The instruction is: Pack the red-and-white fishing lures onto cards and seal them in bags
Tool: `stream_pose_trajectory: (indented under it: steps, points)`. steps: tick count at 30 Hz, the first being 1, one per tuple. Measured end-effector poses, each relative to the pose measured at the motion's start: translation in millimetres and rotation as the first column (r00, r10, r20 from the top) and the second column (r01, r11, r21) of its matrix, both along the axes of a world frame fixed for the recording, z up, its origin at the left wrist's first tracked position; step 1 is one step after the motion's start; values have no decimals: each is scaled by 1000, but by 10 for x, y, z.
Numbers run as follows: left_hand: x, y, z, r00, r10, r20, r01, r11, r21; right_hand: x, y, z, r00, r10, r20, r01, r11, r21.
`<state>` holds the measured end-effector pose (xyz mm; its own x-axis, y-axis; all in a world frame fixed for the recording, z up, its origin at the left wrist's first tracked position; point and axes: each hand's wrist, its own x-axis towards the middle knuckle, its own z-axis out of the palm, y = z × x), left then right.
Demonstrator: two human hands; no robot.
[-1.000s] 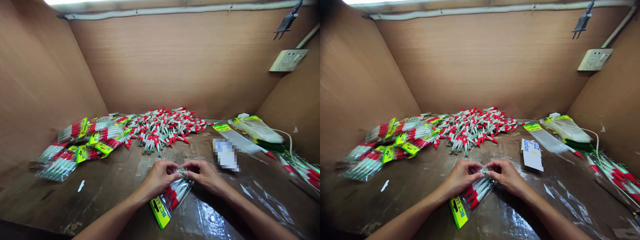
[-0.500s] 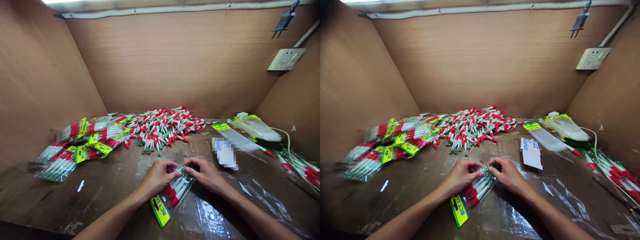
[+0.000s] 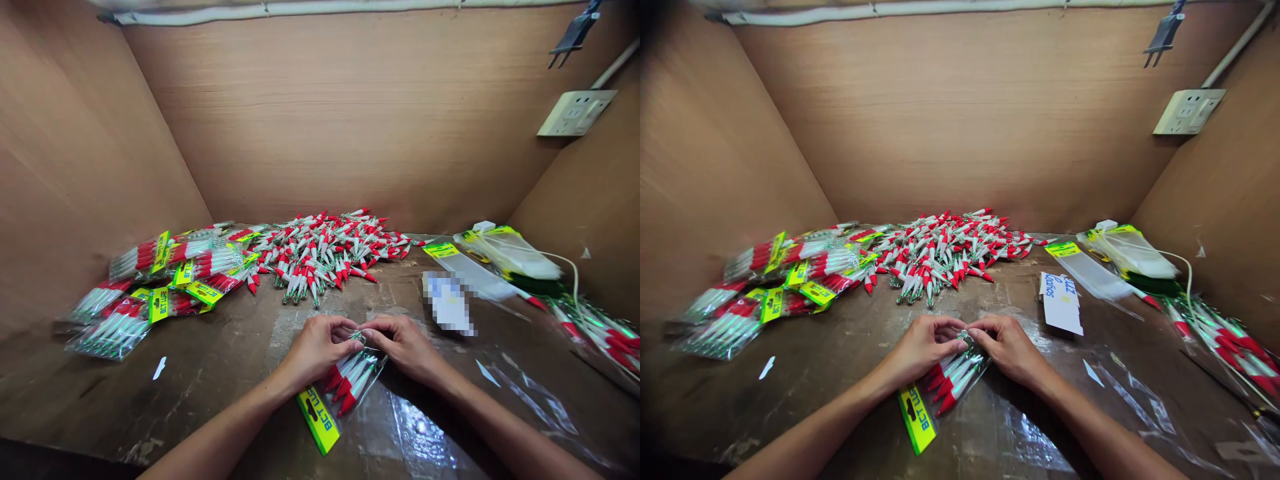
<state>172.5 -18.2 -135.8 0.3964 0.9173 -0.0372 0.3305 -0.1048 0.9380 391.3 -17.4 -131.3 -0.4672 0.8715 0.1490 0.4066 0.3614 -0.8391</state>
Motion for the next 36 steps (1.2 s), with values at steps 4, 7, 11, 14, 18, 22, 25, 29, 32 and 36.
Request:
stream_pose_trajectory:
  steps: [4, 7, 11, 14, 18, 22, 25, 29, 32, 36]
  points:
    - [-18, 46, -88, 999, 12, 32, -10, 997, -70, -1, -33, 52, 996, 33, 86, -40, 995, 88]
    - [-29, 77, -112, 994, 23, 108, -9, 992, -124, 3, -73, 75, 993, 59, 98, -72, 989, 132]
    - [-32, 108, -52, 947, 144, 286, -77, 969, -235, 14, -52, -4, 979, -196, -62, 204, 964, 173]
    - [-14, 106, 11, 868, 270, 418, -142, 940, -311, -12, 9, -129, 898, -349, -268, 332, 937, -109]
    - [39, 51, 91, 778, 325, 538, -151, 928, -342, -127, -7, -201, 876, -191, -444, -2, 917, -398]
    - [68, 1, 153, 722, 279, 633, -111, 950, -292, -197, -91, -146, 867, -82, -491, -138, 909, -394]
    - [55, -6, 156, 781, 194, 594, -35, 963, -268, -170, -95, -128, 861, -142, -489, -75, 914, -398]
    - [53, -11, 132, 889, 109, 445, 1, 971, -241, -135, -69, -141, 867, -164, -471, -25, 929, -370]
    - [75, -23, 112, 905, 148, 398, -66, 975, -212, -142, -61, -150, 844, -199, -498, 7, 932, -362]
    - [106, -39, 87, 881, 141, 452, -44, 975, -218, -143, -51, -156, 851, -213, -480, 24, 929, -370]
